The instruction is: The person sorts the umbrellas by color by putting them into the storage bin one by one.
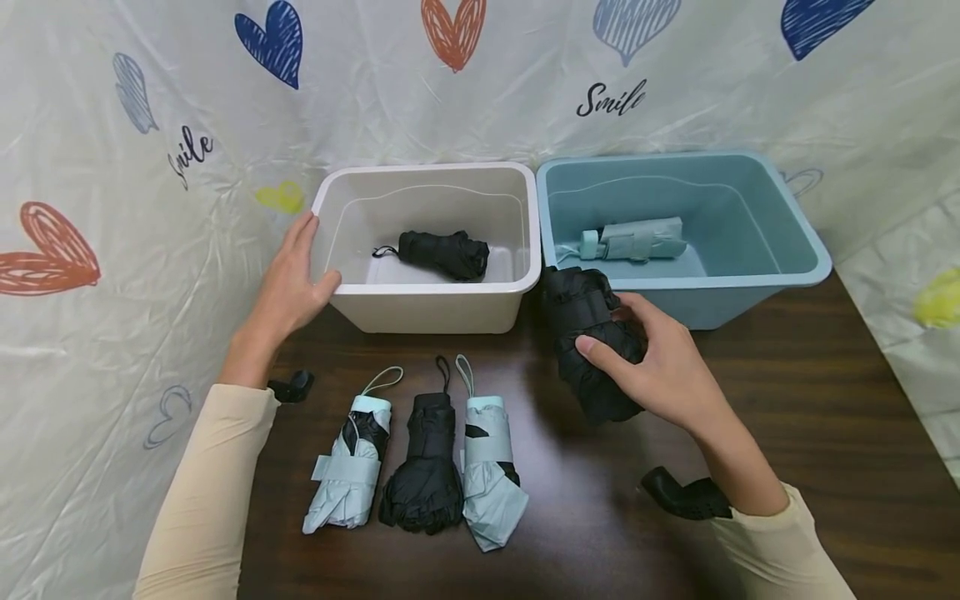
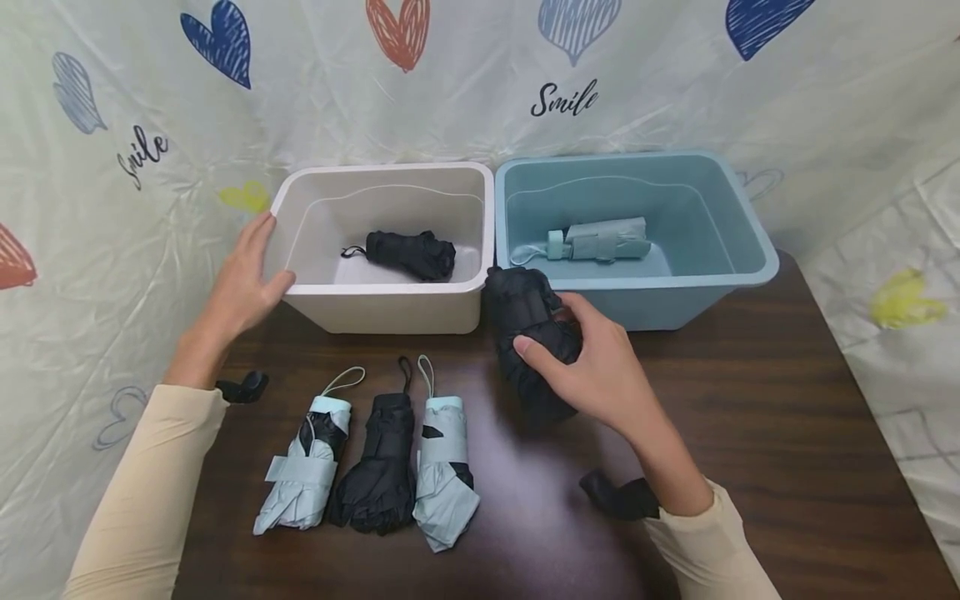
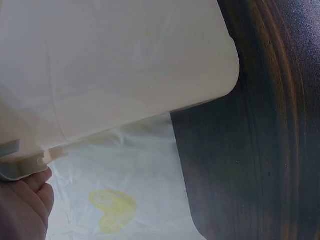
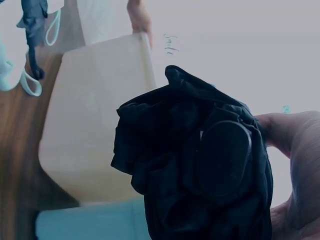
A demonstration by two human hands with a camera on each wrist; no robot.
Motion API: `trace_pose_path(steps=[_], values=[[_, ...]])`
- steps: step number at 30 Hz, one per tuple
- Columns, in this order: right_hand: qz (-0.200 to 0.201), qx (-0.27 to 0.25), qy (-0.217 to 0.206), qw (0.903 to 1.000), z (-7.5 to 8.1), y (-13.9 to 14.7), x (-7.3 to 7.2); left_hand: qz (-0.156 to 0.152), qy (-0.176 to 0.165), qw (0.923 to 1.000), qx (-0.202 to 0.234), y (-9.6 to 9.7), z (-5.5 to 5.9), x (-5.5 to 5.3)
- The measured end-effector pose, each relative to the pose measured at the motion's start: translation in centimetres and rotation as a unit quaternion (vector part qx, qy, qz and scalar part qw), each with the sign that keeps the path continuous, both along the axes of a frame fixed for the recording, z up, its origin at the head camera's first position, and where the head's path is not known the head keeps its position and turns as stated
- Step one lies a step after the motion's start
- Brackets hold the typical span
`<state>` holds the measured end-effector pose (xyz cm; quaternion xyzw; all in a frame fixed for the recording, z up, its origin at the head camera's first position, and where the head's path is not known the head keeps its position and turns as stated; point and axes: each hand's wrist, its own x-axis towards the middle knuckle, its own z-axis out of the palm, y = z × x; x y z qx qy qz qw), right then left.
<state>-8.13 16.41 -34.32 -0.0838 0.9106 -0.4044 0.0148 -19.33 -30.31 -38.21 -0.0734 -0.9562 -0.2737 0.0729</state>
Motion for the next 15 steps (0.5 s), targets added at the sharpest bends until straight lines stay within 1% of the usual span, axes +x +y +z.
trace_pose_path(steps=[5, 12, 15], values=[[0.008, 0.002, 0.008, 0.9999, 1.1, -0.2, -1.1, 0.001, 0.0, 1.0, -0.001, 0.0, -0.1, 0.0], [0.012, 0.009, -0.005, 0.9999, 2.4, -0.6, -2.4, -0.001, -0.001, 1.0, 0.003, -0.1, -0.2, 0.0], [0.012, 0.013, -0.007, 0.9998, 3.0, -0.6, -2.9, -0.004, 0.002, 1.0, 0.005, -0.1, -0.1, -0.1]])
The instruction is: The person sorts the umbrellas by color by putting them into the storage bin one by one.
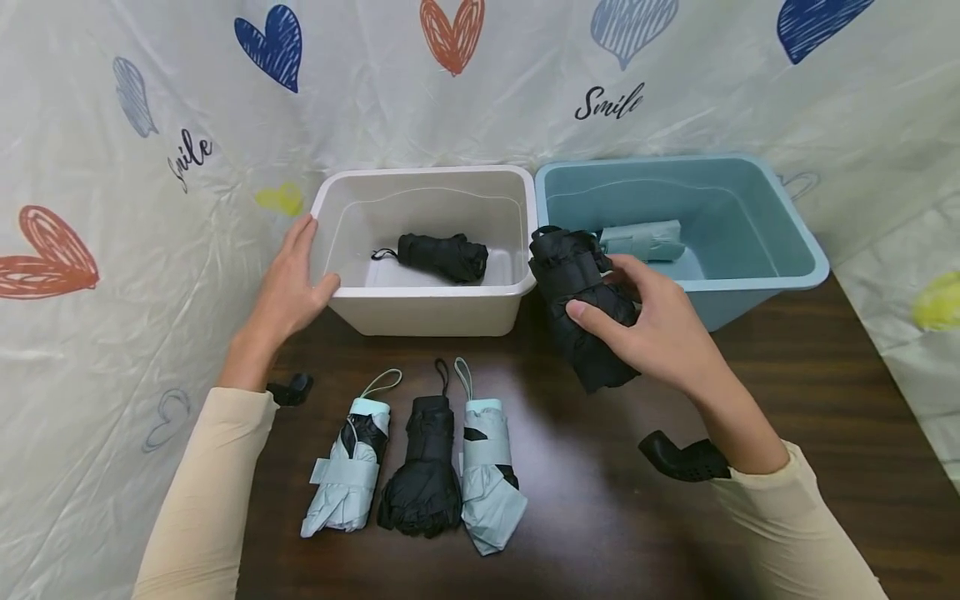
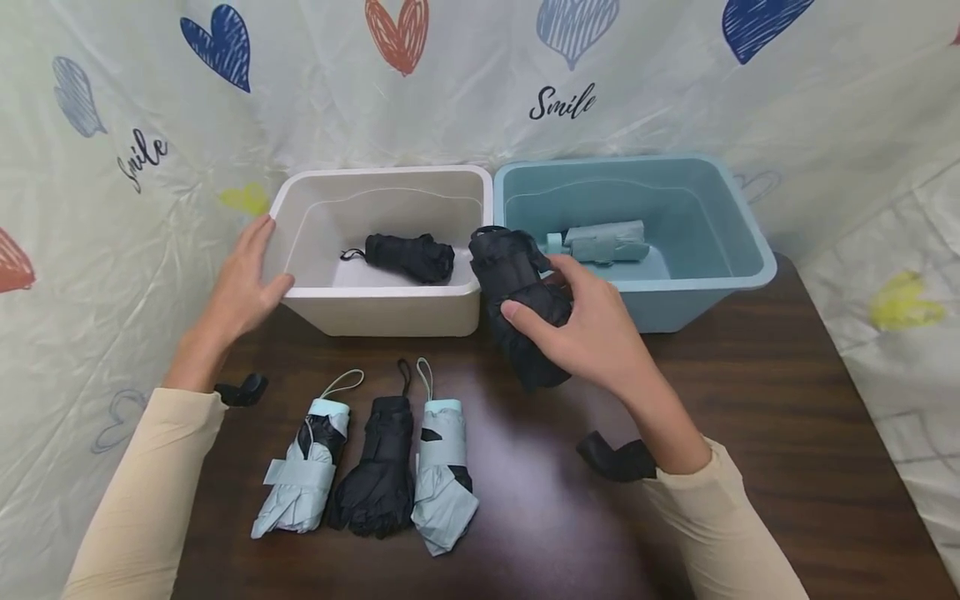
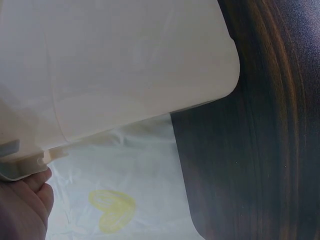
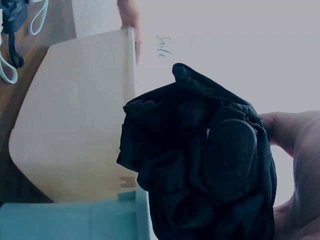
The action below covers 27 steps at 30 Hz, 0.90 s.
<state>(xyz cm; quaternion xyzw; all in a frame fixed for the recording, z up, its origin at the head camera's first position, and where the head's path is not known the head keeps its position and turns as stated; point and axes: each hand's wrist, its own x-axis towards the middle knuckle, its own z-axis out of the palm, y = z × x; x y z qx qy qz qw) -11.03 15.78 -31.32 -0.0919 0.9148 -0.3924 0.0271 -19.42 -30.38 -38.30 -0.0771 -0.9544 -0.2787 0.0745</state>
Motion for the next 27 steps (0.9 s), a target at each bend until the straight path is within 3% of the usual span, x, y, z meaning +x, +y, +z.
trace_pose_path(steps=[7, 27], values=[[0.009, 0.004, -0.003, 0.9999, 1.2, -0.4, -1.2, -0.001, 0.002, 1.0, -0.002, -0.1, -0.1, 0.2], [0.069, 0.007, -0.026, 0.9972, 4.6, -2.7, -7.0, -0.004, 0.001, 1.0, -0.001, 0.2, 0.0, 0.2]])
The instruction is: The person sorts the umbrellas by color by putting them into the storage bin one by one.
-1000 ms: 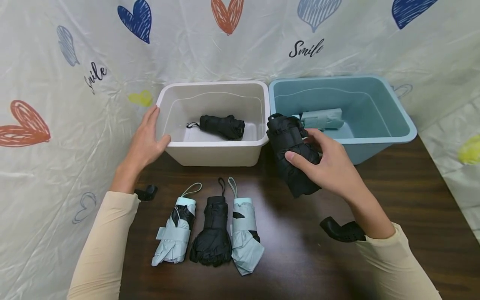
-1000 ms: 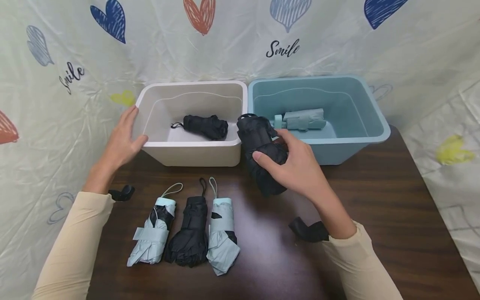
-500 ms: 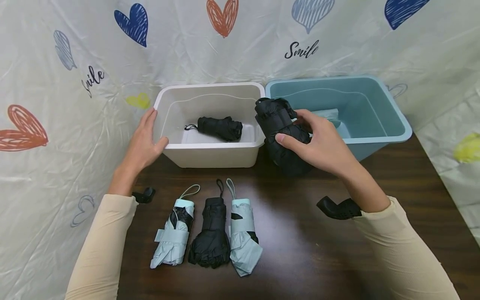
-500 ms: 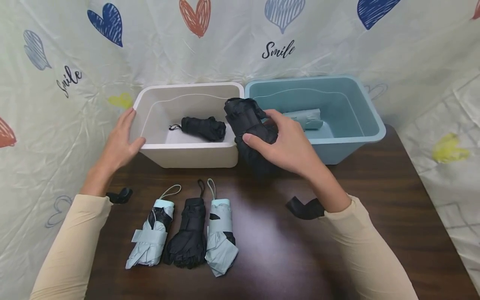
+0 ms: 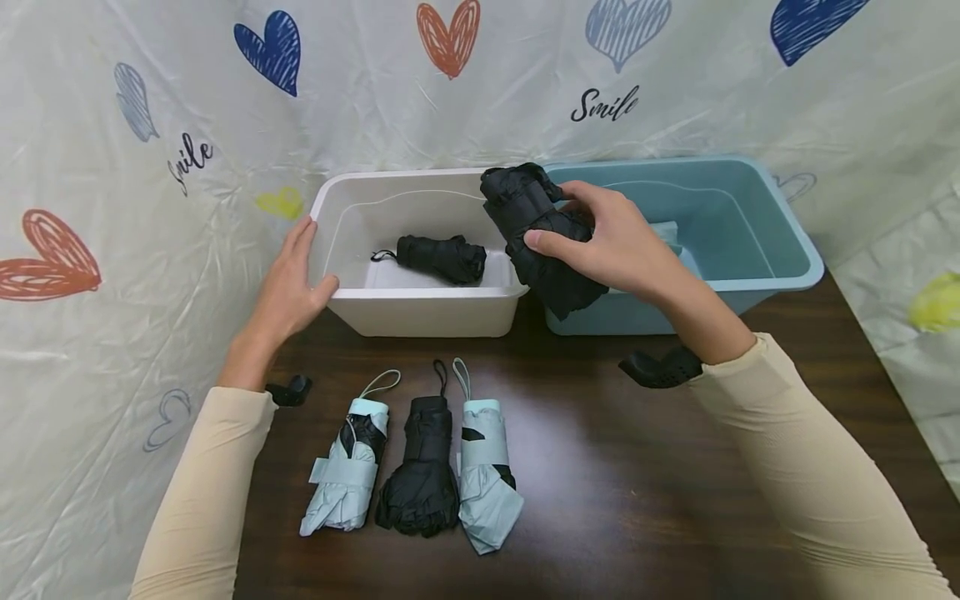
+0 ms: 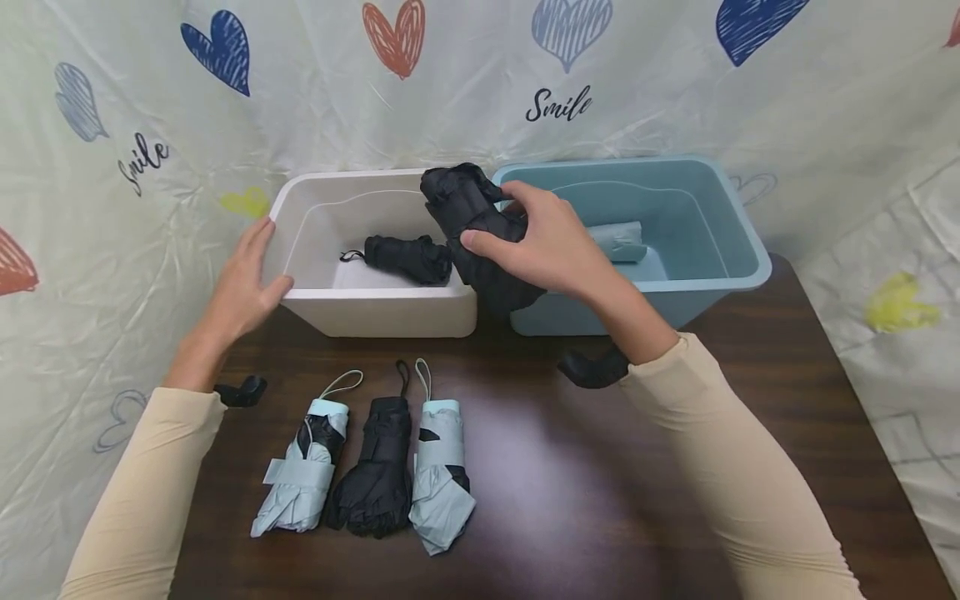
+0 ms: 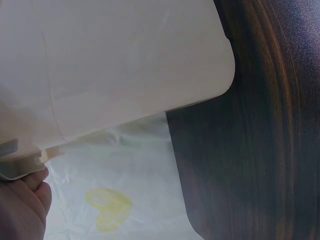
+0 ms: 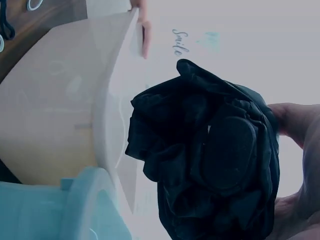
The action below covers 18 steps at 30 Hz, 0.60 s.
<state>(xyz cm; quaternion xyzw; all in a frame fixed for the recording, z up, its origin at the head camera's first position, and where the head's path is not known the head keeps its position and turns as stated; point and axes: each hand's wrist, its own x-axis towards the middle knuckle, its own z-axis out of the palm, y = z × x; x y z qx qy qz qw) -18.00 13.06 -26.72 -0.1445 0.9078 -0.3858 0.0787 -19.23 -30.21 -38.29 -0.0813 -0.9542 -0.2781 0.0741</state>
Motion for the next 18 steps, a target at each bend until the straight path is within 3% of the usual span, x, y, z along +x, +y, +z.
trace_pose_path(steps=[18], values=[[0.061, 0.06, 0.007, 0.9963, 1.7, -2.9, -4.6, -0.003, 0.009, 0.9999, -0.007, -0.1, 0.2, 0.2]])
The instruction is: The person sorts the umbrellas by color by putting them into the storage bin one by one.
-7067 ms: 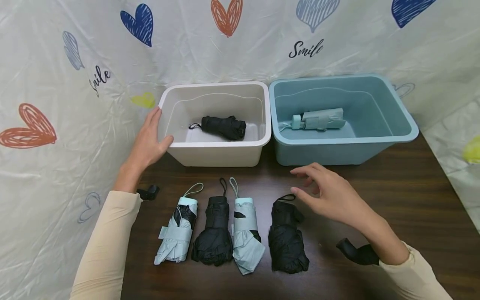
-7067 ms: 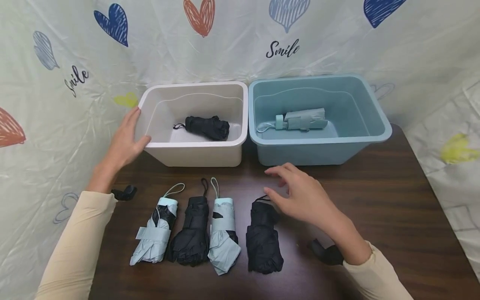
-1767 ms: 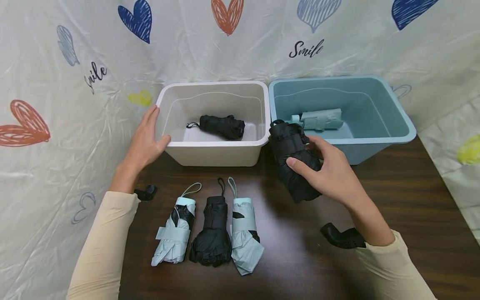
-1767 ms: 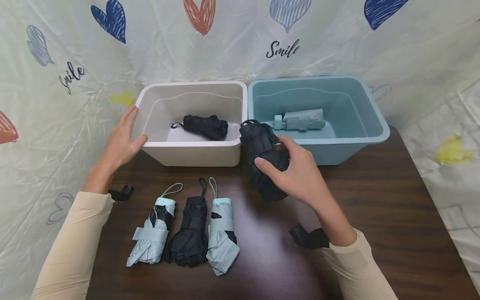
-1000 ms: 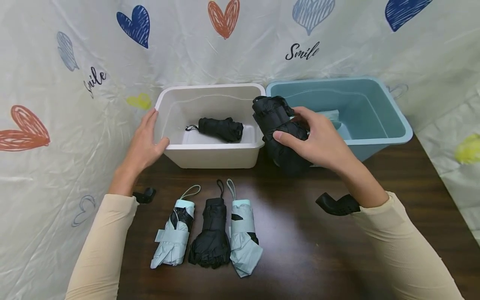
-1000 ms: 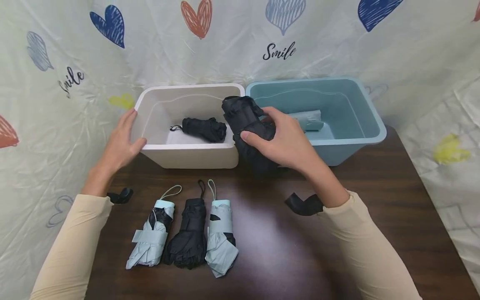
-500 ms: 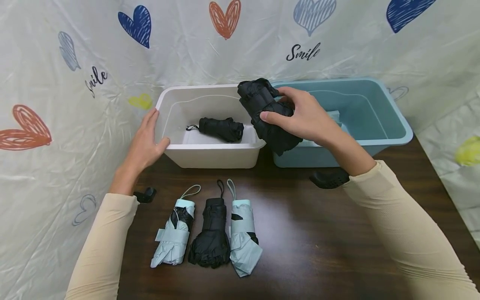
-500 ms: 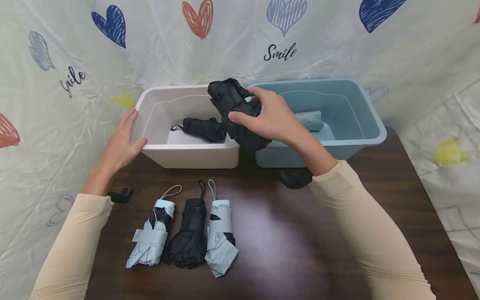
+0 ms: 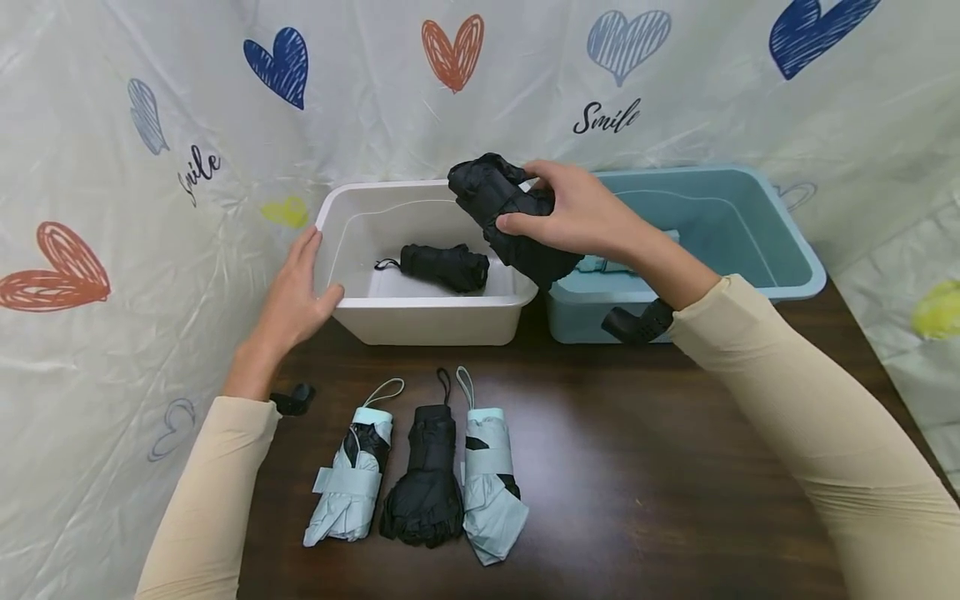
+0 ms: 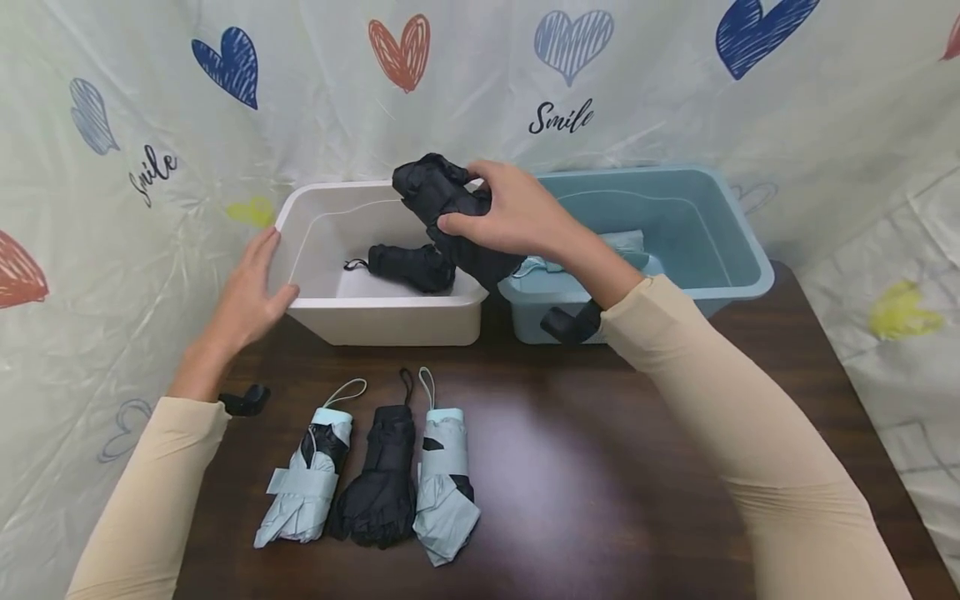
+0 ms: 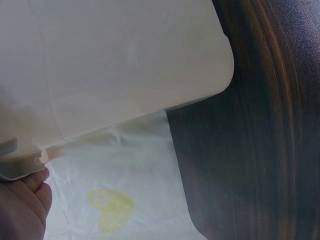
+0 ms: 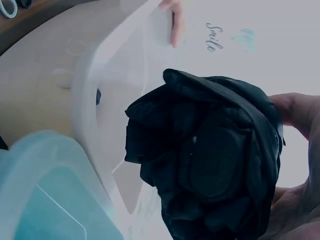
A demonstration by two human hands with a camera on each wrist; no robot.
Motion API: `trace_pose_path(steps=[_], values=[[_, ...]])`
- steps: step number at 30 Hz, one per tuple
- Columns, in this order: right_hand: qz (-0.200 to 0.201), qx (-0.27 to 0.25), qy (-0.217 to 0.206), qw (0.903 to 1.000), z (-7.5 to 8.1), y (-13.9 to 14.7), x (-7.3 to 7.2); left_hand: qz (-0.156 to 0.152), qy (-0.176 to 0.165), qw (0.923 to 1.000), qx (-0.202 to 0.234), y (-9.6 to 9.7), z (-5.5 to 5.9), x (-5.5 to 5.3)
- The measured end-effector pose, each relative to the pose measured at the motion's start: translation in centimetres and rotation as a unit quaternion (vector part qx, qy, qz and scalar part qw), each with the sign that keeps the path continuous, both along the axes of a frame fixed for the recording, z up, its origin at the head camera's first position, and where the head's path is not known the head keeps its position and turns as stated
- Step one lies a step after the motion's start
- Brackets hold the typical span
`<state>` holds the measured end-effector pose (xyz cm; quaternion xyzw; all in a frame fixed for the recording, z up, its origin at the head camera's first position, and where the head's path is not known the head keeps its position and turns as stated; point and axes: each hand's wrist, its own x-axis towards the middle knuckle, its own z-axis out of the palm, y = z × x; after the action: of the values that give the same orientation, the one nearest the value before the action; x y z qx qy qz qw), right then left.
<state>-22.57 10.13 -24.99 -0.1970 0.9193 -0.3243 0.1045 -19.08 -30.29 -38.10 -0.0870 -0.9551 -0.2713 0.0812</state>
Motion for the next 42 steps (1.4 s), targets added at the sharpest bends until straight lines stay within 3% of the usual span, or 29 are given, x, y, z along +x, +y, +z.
trace_pose_path(steps=[4, 13, 20, 32, 42], values=[[0.02, 0.015, 0.007, 0.9997, 0.3, -1.0, -0.9, 0.002, 0.001, 1.0, -0.002, -0.1, -0.1, 0.0], [0.074, 0.035, 0.069, 0.9943, -0.5, -3.3, -2.7, 0.005, 0.001, 1.0, -0.001, 0.0, -0.1, 0.0], [0.113, 0.071, 0.072, 0.9885, -1.2, -5.0, -3.5, 0.002, -0.011, 0.9999, 0.0, -0.1, -0.1, 0.1], [0.165, 0.122, 0.069, 0.9762, -2.4, -6.6, -3.3, 0.001, -0.018, 0.9998, -0.013, -0.1, -0.1, 0.5], [0.192, 0.17, 0.114, 0.9598, -2.6, -8.3, -3.4, 0.004, -0.013, 0.9998, -0.015, 0.1, 0.2, 0.1]])
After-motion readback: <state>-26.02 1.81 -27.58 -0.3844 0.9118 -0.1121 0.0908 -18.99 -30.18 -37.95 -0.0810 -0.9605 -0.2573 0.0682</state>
